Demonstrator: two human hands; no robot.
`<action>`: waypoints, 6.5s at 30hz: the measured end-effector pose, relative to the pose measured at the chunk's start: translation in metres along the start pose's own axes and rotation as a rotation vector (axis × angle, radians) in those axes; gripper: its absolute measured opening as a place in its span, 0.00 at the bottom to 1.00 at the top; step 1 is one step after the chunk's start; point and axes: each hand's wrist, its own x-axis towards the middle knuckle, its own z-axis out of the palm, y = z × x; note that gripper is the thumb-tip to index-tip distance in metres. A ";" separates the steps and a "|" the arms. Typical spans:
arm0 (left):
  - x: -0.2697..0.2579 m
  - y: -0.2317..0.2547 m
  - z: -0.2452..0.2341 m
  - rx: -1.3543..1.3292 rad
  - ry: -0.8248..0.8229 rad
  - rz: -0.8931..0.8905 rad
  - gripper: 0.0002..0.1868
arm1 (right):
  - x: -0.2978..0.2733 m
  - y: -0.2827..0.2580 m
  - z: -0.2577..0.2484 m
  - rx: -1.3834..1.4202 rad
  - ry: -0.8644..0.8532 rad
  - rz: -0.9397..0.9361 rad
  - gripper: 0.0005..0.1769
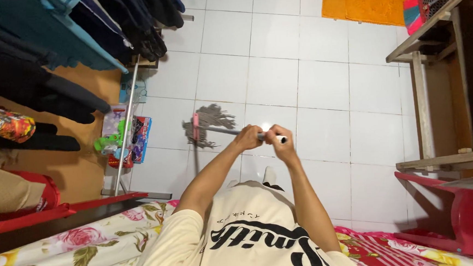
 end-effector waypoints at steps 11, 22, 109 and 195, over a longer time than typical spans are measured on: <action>-0.063 -0.036 0.008 -0.022 0.111 0.044 0.08 | -0.039 -0.022 0.058 -0.057 -0.023 0.105 0.17; -0.043 0.084 0.029 -0.167 0.197 0.090 0.14 | -0.036 -0.134 0.002 -0.285 -0.078 0.063 0.18; 0.032 0.271 0.210 -0.444 -0.022 0.247 0.06 | -0.117 -0.203 -0.222 -0.408 -0.100 0.200 0.16; 0.036 0.192 0.196 0.016 -0.137 0.174 0.08 | -0.141 -0.077 -0.222 -0.036 0.122 0.134 0.14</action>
